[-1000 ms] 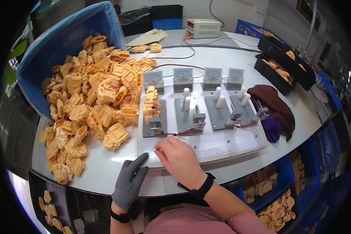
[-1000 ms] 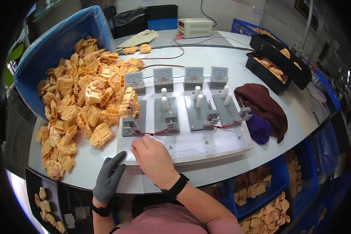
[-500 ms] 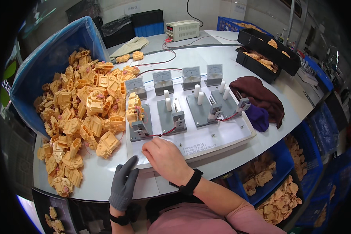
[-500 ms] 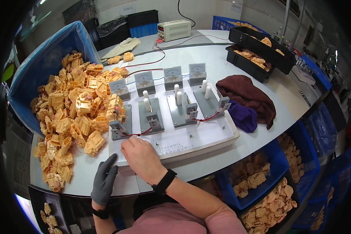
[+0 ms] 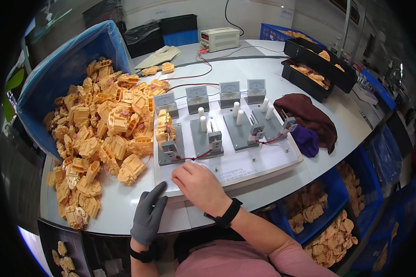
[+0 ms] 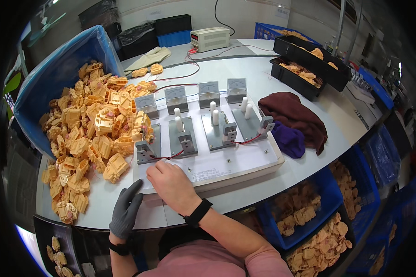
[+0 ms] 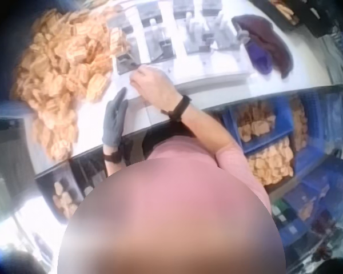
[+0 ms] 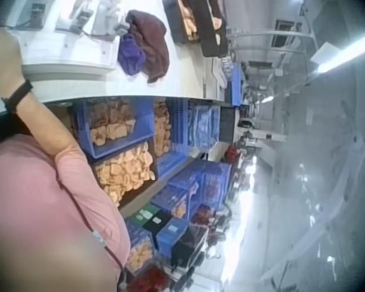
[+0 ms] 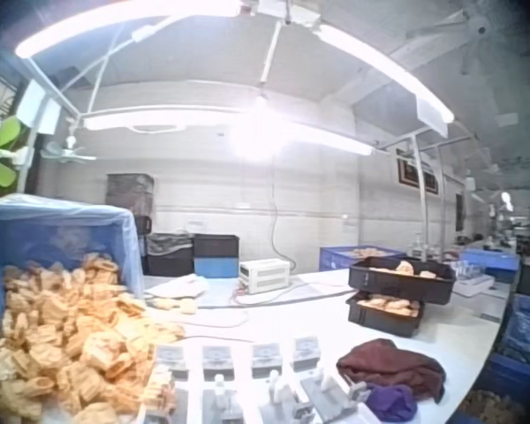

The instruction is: Test yellow plastic components on a multi-station electrical testing rig.

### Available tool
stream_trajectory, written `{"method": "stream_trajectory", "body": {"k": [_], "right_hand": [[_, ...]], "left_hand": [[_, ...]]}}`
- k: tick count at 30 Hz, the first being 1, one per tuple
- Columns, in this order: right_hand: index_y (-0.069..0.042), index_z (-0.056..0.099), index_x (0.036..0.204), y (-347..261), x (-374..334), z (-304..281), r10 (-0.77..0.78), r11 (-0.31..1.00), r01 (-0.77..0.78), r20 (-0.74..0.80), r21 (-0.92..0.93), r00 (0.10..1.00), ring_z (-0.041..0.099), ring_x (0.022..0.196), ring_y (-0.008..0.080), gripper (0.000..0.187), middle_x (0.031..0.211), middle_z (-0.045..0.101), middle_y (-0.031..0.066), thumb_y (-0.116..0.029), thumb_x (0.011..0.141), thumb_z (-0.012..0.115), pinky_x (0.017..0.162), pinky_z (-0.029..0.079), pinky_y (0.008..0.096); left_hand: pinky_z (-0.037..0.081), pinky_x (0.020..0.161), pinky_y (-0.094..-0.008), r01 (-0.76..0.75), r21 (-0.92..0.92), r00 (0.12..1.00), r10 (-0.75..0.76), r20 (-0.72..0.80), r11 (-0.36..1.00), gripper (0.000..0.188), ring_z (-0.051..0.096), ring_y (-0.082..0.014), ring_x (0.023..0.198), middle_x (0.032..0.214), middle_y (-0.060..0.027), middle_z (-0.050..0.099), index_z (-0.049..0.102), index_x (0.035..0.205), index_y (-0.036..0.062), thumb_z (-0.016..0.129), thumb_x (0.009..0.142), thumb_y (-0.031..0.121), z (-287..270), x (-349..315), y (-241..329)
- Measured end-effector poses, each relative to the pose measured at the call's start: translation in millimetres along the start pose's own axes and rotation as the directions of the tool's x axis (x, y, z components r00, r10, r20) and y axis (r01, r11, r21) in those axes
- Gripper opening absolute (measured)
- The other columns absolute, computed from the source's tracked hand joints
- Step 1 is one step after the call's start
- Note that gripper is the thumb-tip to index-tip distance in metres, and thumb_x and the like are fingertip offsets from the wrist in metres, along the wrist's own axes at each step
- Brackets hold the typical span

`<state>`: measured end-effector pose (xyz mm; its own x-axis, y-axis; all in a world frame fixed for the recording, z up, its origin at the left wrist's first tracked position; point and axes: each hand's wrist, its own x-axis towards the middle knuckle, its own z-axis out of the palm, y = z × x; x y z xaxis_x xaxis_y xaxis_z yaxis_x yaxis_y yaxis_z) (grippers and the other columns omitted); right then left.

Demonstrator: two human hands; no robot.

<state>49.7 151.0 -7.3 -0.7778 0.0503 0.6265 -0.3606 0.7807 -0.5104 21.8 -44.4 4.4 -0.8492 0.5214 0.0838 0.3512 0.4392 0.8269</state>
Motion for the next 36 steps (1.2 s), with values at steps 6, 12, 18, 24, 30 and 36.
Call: {"method": "stream_trajectory", "body": {"k": [6, 12, 18, 24, 30, 36], "right_hand": [[-0.002, 0.055, 0.111, -6.3, 4.4, -13.1, 0.251, 0.903, -0.247, 0.035, 0.351, 0.967, 0.059, 0.087, 0.0273, 0.027, 0.099, 0.058, 0.0127, -0.013, 0.090, 0.068, 0.081, 0.050, 0.0378], [-0.003, 0.047, 0.130, -10.0, 12.4, -5.1, 0.255, 0.866, -0.184, -0.095, 0.466, 0.962, 0.057, 0.093, 0.0234, 0.045, 0.107, 0.055, 0.0122, -0.011, 0.091, 0.069, 0.085, 0.050, 0.0350], [-0.007, 0.043, 0.141, -9.1, 11.4, -0.1, 0.177, 0.888, -0.124, -0.080, 0.444, 0.981, 0.060, 0.097, 0.0257, 0.057, 0.113, 0.056, 0.0145, -0.011, 0.091, 0.068, 0.088, 0.050, 0.0367], [-0.009, 0.040, 0.145, -6.3, 7.5, -3.2, 0.177, 0.868, -0.125, -0.063, 0.480, 0.982, 0.061, 0.099, 0.0271, 0.060, 0.117, 0.057, 0.0159, -0.013, 0.091, 0.068, 0.089, 0.051, 0.0365], [-0.010, 0.041, 0.145, -4.9, 11.4, -1.3, 0.117, 0.867, -0.045, -0.115, 0.496, 0.986, 0.062, 0.098, 0.0267, 0.060, 0.117, 0.057, 0.0153, -0.015, 0.091, 0.067, 0.088, 0.051, 0.0361], [-0.007, 0.053, 0.132, 2.6, 12.6, -4.3, 0.150, 0.766, -0.181, 0.102, 0.617, 0.983, 0.061, 0.097, 0.0191, 0.045, 0.117, 0.060, 0.0089, -0.018, 0.091, 0.070, 0.086, 0.050, 0.0317]], "left_hand": [[0.047, 0.076, -0.0270, -0.045, 0.171, 0.998, 0.038, 0.046, 0.984, 0.038, 0.056, -0.0136, 0.083, 0.096, -0.0058, 0.062, 0.062, 0.131, 0.0043, 0.065, 0.096, 0.017, -38.0, 20.8, 13.7], [0.048, 0.080, -0.0241, -0.070, 0.063, 0.982, 0.057, 0.181, 0.996, 0.060, 0.057, -0.0116, 0.094, 0.106, -0.0067, 0.062, 0.044, 0.146, -0.0009, 0.064, 0.098, 0.030, -67.8, 110.5, 47.8], [0.051, 0.092, -0.0405, 0.179, 0.070, 0.935, -0.192, 0.298, 0.981, 0.102, 0.055, -0.0288, 0.120, 0.142, -0.0206, 0.048, 0.027, 0.154, 0.0019, 0.064, 0.084, 0.067, -59.8, 168.5, 81.8], [0.055, 0.066, -0.0313, 0.091, 0.227, 0.951, -0.152, 0.271, 0.970, 0.103, 0.065, -0.0246, 0.089, 0.128, -0.0266, 0.058, 0.028, 0.152, -0.0025, 0.061, 0.083, 0.067, -44.8, 187.2, 85.1], [0.055, 0.067, -0.0329, 0.165, 0.204, 0.947, -0.213, 0.241, 0.965, 0.106, 0.064, -0.0237, 0.092, 0.124, -0.0243, 0.060, 0.024, 0.154, -0.0004, 0.066, 0.081, 0.065, -48.0, 185.6, 72.3], [0.055, 0.073, -0.0298, 0.114, 0.254, 0.937, -0.189, 0.294, 0.960, 0.097, 0.063, -0.0186, 0.092, 0.112, -0.0174, 0.062, 0.027, 0.149, -0.0047, 0.078, 0.079, 0.038, -30.8, 206.0, 58.3]]}}
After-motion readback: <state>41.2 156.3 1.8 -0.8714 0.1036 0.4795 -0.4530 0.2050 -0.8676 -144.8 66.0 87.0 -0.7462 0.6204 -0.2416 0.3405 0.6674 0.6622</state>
